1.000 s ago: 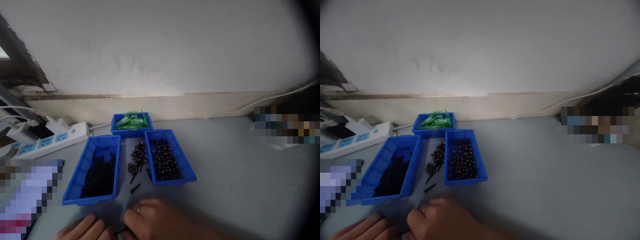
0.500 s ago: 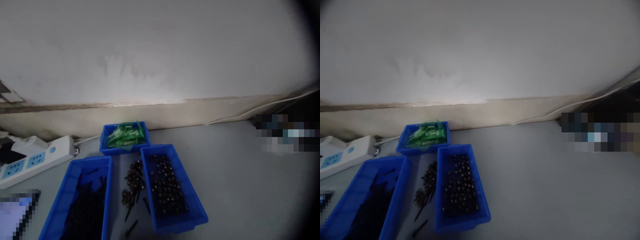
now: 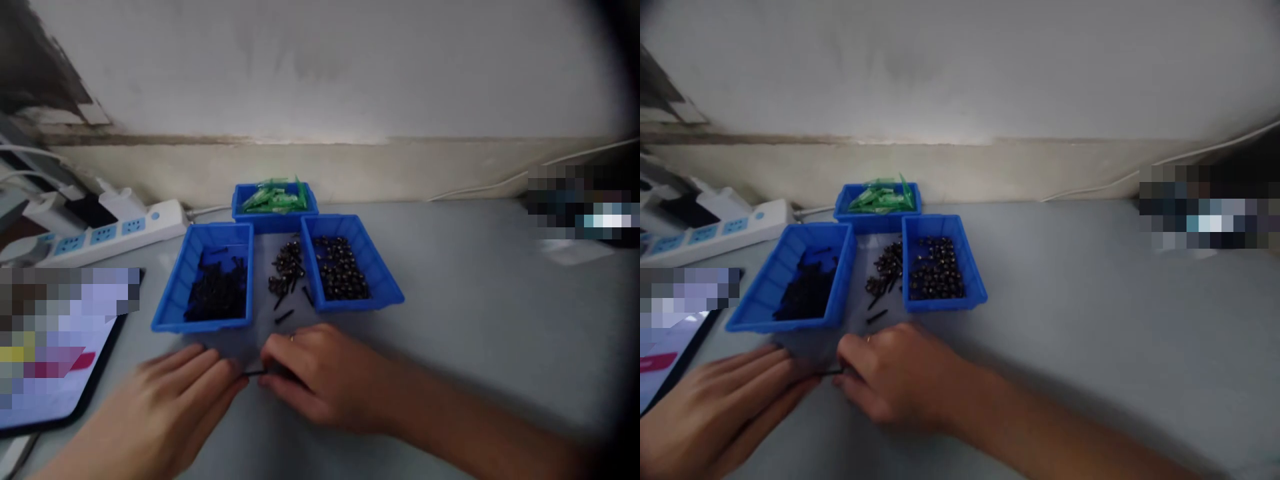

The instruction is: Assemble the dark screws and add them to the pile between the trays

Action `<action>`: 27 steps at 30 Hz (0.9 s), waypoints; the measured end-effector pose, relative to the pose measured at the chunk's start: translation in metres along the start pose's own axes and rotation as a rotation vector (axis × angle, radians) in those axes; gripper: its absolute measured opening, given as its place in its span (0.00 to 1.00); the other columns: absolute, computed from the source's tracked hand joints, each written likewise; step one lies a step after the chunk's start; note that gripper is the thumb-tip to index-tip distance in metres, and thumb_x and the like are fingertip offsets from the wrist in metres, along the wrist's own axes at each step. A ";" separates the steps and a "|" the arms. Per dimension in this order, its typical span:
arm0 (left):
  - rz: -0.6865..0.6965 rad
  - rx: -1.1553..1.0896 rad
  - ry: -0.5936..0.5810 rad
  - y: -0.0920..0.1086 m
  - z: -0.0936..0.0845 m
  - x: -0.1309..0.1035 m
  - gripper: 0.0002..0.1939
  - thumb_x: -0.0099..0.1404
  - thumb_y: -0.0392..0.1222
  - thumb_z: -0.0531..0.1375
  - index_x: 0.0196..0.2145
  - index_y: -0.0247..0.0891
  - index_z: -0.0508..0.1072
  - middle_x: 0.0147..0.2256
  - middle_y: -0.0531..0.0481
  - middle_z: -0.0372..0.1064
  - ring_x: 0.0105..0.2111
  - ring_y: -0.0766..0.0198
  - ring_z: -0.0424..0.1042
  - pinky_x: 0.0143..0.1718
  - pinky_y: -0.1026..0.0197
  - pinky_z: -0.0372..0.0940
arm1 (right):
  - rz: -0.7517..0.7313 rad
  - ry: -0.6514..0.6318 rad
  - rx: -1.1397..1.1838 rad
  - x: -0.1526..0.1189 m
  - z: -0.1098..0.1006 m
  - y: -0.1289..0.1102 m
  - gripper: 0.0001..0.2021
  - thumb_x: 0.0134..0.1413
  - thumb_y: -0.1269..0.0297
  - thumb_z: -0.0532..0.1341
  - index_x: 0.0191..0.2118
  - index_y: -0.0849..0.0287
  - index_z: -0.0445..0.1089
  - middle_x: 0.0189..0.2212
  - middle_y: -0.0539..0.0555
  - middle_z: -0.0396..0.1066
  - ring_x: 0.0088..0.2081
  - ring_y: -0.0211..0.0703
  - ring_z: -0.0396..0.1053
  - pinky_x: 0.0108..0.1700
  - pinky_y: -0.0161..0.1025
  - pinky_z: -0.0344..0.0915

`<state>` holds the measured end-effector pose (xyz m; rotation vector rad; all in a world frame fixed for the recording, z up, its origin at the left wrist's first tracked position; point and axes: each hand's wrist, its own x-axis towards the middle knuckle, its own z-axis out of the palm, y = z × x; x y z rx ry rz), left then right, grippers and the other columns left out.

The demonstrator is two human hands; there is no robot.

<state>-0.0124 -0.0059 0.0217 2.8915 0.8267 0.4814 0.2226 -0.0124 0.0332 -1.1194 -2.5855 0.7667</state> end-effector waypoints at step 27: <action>0.002 -0.090 -0.149 0.015 -0.003 0.014 0.16 0.71 0.38 0.45 0.29 0.40 0.67 0.24 0.53 0.70 0.22 0.66 0.72 0.23 0.64 0.61 | 0.034 0.046 0.220 -0.012 0.002 -0.006 0.03 0.55 0.70 0.62 0.35 0.61 0.67 0.25 0.46 0.67 0.27 0.33 0.65 0.29 0.29 0.57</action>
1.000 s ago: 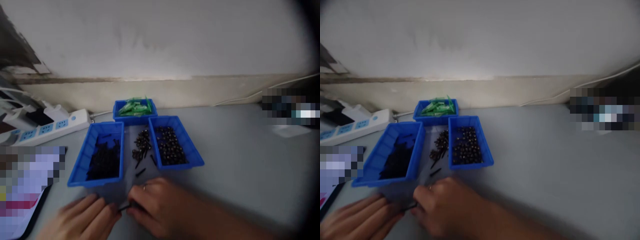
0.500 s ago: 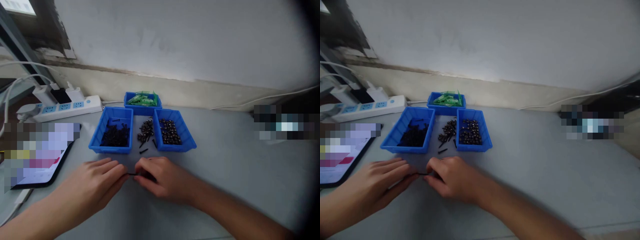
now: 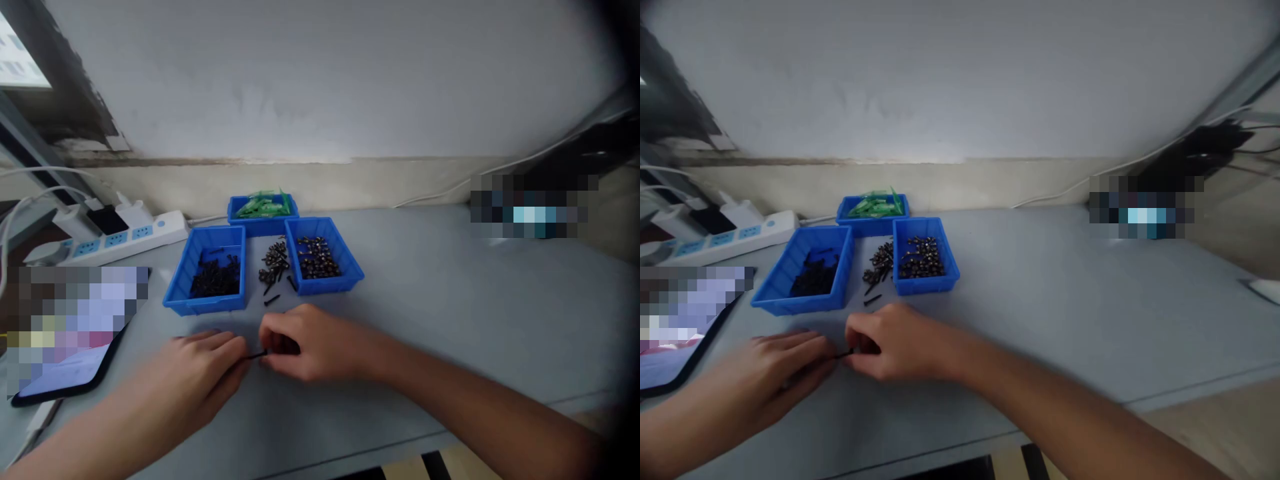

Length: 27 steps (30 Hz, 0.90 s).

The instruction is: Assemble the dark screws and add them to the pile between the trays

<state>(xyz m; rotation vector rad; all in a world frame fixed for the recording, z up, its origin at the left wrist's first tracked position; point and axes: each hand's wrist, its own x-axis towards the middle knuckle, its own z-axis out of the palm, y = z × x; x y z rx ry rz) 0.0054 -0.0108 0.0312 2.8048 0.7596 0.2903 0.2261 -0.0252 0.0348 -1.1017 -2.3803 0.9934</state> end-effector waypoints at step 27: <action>0.100 0.062 0.043 0.002 0.006 0.010 0.18 0.72 0.35 0.43 0.30 0.39 0.67 0.24 0.52 0.68 0.21 0.62 0.70 0.23 0.59 0.58 | -0.002 -0.065 -0.292 -0.006 -0.010 0.001 0.07 0.63 0.65 0.58 0.34 0.61 0.68 0.27 0.51 0.71 0.29 0.39 0.68 0.30 0.33 0.53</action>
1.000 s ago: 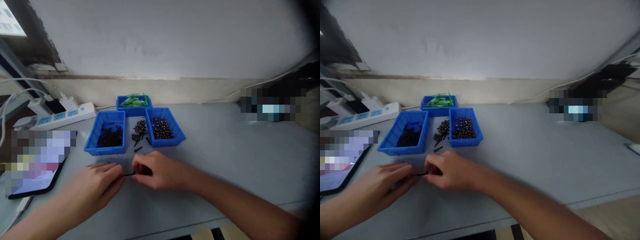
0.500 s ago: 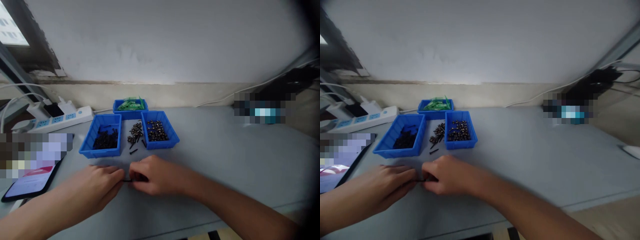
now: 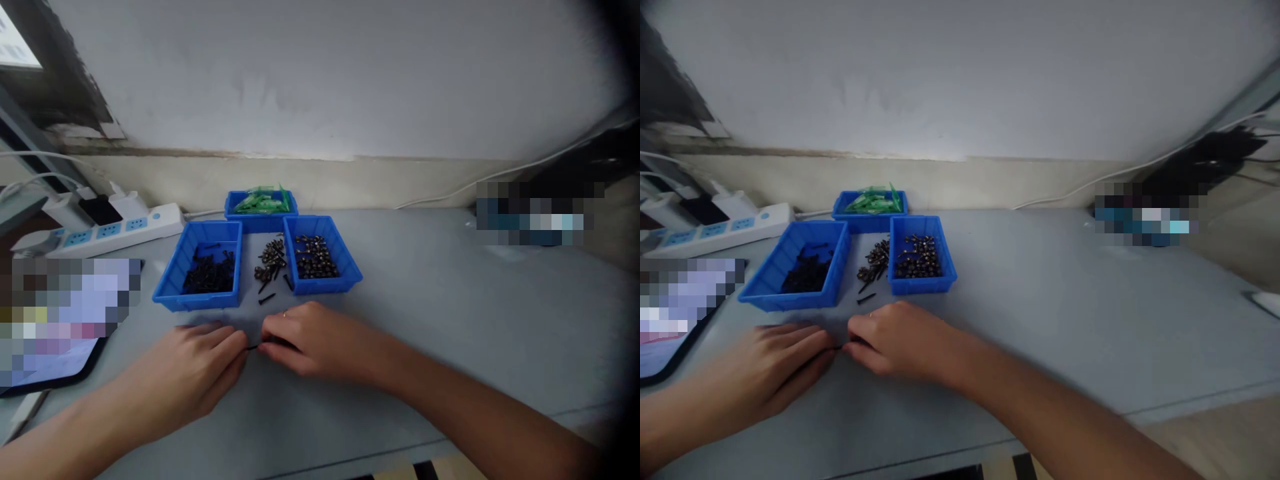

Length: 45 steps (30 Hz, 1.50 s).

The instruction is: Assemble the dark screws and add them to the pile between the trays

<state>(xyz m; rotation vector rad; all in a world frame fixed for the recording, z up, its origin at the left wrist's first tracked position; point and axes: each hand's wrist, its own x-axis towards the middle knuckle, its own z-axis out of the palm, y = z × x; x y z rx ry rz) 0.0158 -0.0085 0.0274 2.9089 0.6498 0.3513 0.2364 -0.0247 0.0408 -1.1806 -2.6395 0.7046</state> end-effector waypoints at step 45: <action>0.058 -0.015 0.174 0.001 -0.009 0.000 0.22 0.76 0.40 0.42 0.32 0.37 0.71 0.25 0.52 0.65 0.24 0.65 0.67 0.25 0.62 0.63 | -0.123 0.006 -0.038 0.003 0.008 0.007 0.09 0.67 0.64 0.54 0.42 0.62 0.69 0.32 0.54 0.73 0.33 0.41 0.70 0.34 0.34 0.59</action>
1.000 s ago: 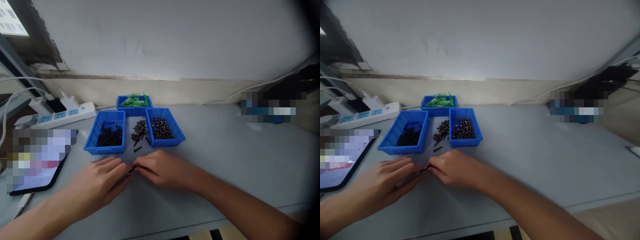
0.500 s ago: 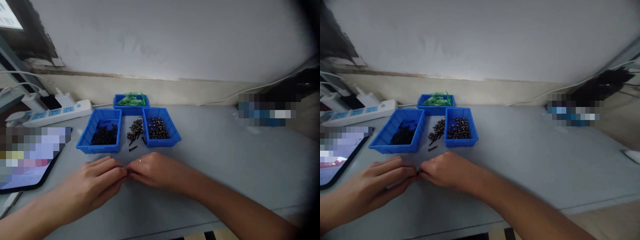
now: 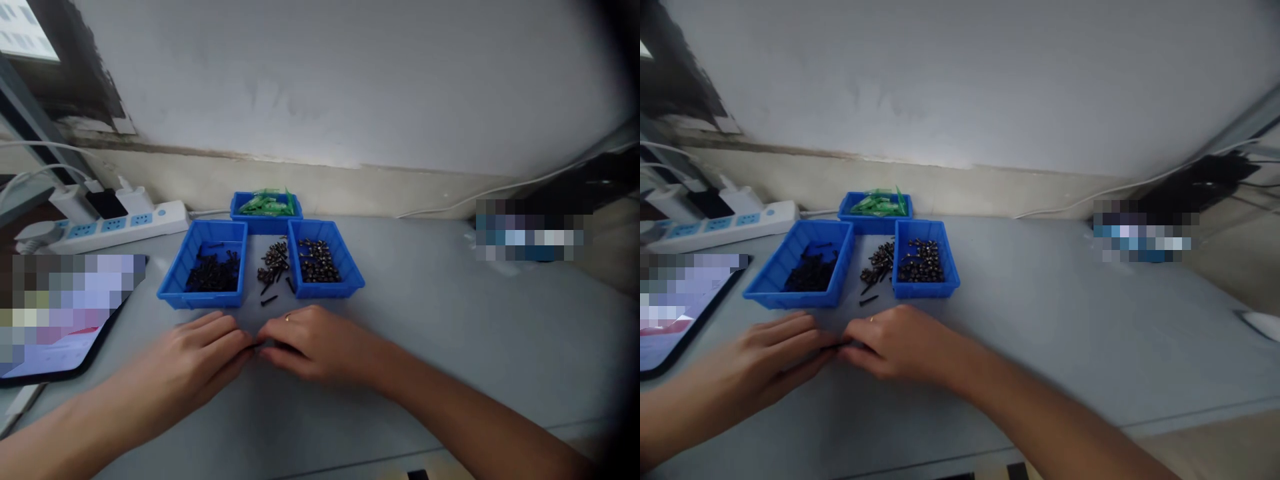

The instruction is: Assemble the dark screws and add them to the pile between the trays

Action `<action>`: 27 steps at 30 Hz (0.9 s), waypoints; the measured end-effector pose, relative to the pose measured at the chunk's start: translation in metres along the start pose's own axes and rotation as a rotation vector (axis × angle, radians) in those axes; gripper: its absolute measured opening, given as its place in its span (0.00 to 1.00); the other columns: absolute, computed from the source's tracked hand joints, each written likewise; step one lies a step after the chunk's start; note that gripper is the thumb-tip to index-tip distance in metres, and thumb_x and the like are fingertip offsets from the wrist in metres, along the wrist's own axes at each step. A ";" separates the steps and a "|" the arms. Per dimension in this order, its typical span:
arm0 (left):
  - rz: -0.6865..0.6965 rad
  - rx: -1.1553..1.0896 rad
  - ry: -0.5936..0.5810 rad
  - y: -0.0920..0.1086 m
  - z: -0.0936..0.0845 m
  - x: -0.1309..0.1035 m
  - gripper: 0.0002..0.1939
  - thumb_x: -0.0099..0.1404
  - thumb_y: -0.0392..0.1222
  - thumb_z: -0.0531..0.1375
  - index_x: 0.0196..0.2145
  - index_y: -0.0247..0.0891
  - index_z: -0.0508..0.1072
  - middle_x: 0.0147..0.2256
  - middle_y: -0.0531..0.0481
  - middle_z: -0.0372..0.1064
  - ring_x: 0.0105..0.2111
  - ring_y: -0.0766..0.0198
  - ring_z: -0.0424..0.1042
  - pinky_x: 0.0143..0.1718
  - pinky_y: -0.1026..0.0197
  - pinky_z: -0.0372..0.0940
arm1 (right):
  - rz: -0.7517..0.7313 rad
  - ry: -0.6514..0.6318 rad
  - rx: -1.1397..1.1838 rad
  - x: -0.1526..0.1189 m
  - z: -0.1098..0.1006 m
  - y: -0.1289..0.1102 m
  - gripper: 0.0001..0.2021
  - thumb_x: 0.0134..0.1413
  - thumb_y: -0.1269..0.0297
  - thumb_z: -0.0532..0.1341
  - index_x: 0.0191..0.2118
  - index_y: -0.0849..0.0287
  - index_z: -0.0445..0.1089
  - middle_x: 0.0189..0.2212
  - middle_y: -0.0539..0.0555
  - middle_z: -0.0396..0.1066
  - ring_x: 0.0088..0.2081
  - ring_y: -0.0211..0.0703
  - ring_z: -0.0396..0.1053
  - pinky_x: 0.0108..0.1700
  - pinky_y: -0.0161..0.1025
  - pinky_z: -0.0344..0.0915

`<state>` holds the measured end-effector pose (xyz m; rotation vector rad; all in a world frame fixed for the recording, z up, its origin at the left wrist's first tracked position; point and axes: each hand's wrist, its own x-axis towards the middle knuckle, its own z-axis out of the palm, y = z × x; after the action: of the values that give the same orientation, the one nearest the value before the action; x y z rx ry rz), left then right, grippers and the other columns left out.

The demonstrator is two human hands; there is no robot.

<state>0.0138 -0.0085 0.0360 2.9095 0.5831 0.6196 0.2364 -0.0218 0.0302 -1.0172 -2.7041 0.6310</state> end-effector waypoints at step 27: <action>-0.021 0.042 0.016 -0.001 0.000 -0.001 0.19 0.75 0.40 0.45 0.30 0.37 0.68 0.25 0.52 0.64 0.24 0.64 0.66 0.23 0.62 0.61 | 0.046 -0.005 0.007 -0.001 -0.004 -0.002 0.05 0.62 0.67 0.57 0.37 0.61 0.69 0.30 0.52 0.72 0.31 0.39 0.69 0.32 0.33 0.58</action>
<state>0.0134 -0.0082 0.0353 2.9356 0.6355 0.6362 0.2374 -0.0226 0.0344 -1.0801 -2.6884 0.6511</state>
